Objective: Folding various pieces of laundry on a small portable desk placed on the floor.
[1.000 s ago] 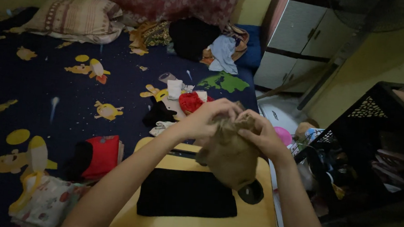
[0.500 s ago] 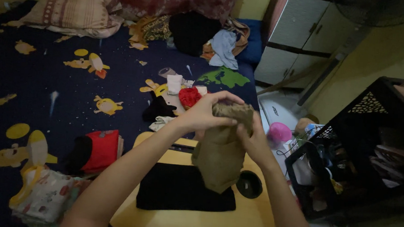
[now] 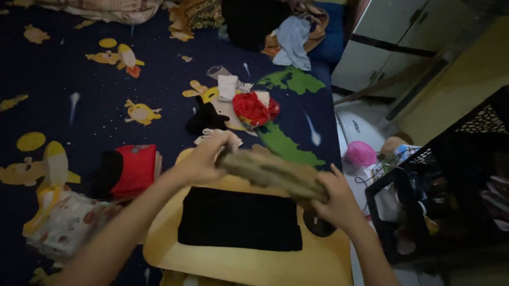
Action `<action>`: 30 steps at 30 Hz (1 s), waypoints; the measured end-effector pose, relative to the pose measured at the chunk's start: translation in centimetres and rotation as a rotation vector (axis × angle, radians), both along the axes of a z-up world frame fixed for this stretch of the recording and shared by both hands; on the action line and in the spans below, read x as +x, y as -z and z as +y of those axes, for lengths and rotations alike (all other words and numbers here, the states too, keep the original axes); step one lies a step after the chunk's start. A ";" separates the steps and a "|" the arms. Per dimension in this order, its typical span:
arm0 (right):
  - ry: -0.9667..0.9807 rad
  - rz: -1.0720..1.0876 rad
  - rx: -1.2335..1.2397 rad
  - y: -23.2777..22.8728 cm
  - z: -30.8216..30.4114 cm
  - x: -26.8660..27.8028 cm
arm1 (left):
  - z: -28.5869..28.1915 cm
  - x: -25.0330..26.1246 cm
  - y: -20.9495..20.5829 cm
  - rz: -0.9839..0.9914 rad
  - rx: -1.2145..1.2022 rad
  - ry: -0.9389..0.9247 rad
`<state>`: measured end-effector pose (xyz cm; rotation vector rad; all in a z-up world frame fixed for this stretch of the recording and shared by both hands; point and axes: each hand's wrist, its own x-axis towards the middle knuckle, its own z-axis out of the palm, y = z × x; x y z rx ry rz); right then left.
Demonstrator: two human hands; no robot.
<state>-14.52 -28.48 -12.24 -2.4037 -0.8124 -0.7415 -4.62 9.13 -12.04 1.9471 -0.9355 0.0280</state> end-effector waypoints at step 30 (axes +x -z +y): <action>0.401 0.601 0.363 8.8 3.9 -1.3 | 1.7 -14.0 4.8 0.005 0.126 -0.682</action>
